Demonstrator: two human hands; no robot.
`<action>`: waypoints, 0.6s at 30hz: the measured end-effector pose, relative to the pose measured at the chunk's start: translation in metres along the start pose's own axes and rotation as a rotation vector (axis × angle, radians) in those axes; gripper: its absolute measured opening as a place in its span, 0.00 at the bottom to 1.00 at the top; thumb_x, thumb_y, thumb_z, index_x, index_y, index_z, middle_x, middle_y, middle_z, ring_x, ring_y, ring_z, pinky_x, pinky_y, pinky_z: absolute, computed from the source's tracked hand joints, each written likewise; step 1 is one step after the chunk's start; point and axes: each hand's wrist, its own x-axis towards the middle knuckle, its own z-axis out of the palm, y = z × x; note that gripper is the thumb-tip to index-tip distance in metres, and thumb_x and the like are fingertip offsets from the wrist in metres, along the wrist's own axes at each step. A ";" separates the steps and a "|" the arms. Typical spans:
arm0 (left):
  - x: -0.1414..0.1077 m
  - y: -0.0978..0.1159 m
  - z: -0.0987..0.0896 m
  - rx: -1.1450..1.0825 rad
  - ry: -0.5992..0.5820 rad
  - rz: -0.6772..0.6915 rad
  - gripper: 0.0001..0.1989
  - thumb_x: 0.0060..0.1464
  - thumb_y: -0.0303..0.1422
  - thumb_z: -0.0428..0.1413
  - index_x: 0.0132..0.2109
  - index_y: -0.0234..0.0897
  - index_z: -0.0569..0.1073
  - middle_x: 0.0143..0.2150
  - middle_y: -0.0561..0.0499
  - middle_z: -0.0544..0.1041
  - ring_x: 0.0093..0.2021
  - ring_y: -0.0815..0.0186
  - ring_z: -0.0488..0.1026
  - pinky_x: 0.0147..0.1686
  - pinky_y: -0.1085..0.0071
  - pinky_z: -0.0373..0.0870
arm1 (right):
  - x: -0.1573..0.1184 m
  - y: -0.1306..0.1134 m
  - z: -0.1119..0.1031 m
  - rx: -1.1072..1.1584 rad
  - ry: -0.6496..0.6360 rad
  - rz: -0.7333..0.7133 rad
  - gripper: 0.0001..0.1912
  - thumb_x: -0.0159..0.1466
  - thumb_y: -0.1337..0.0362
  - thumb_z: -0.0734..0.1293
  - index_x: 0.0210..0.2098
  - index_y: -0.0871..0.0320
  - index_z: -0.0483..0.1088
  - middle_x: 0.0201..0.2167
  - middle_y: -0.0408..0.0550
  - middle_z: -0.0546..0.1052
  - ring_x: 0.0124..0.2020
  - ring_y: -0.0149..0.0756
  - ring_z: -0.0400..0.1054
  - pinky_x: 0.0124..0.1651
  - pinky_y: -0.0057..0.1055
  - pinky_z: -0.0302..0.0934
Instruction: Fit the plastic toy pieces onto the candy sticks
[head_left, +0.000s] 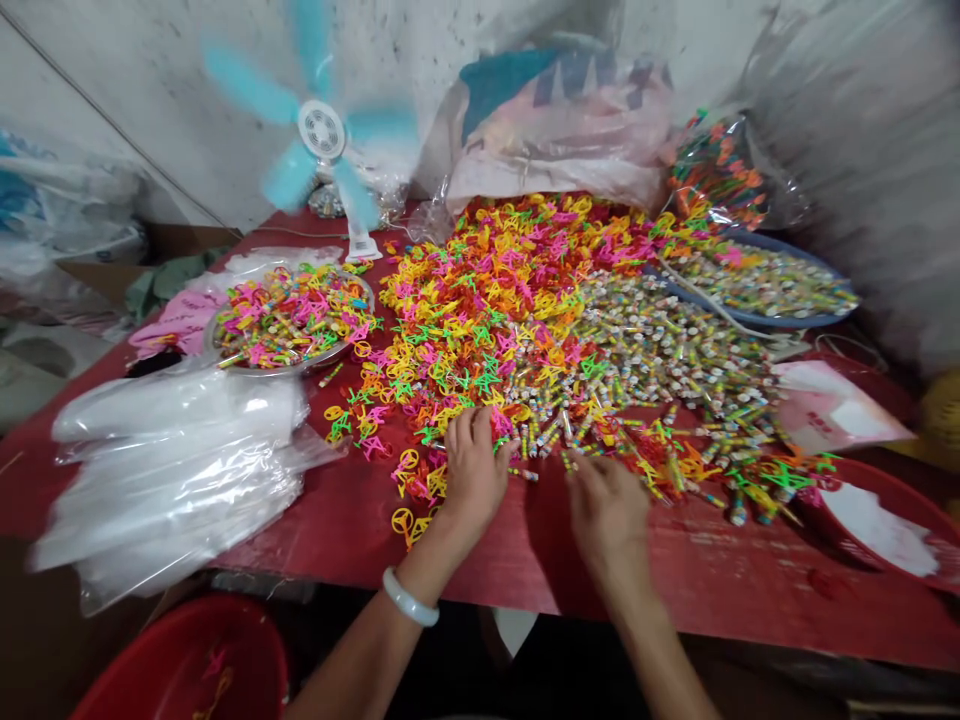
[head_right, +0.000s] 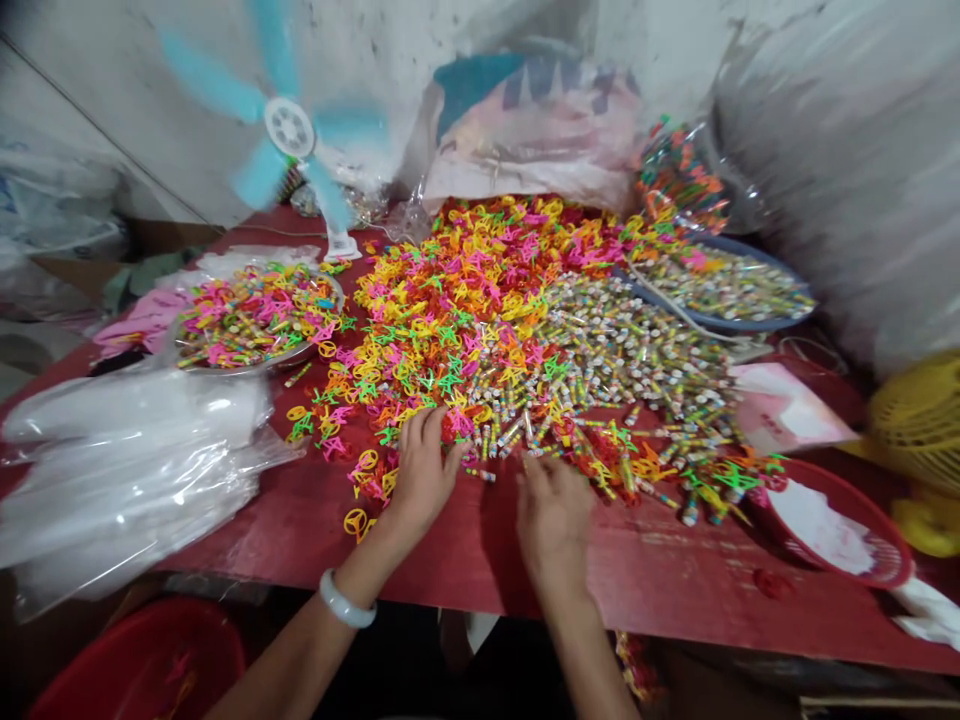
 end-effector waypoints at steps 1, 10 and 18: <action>0.006 0.000 0.004 0.021 -0.006 -0.022 0.19 0.56 0.30 0.55 0.54 0.30 0.67 0.52 0.36 0.69 0.55 0.51 0.64 0.56 0.49 0.62 | -0.004 -0.011 0.011 0.067 -0.083 -0.026 0.20 0.68 0.59 0.54 0.48 0.59 0.72 0.38 0.57 0.72 0.38 0.45 0.67 0.42 0.43 0.64; -0.003 -0.039 -0.022 -0.394 0.012 -0.190 0.15 0.53 0.29 0.52 0.48 0.40 0.72 0.47 0.45 0.73 0.47 0.60 0.72 0.50 0.57 0.69 | -0.023 -0.026 0.032 0.222 -0.131 0.049 0.18 0.68 0.54 0.55 0.36 0.57 0.71 0.32 0.53 0.72 0.30 0.42 0.68 0.33 0.37 0.65; 0.001 -0.028 -0.034 -0.775 -0.206 -0.433 0.24 0.36 0.44 0.65 0.43 0.40 0.76 0.43 0.45 0.78 0.48 0.53 0.74 0.49 0.60 0.72 | 0.006 -0.046 0.021 1.019 -0.202 0.422 0.22 0.65 0.43 0.56 0.41 0.56 0.66 0.19 0.37 0.63 0.17 0.28 0.57 0.20 0.24 0.54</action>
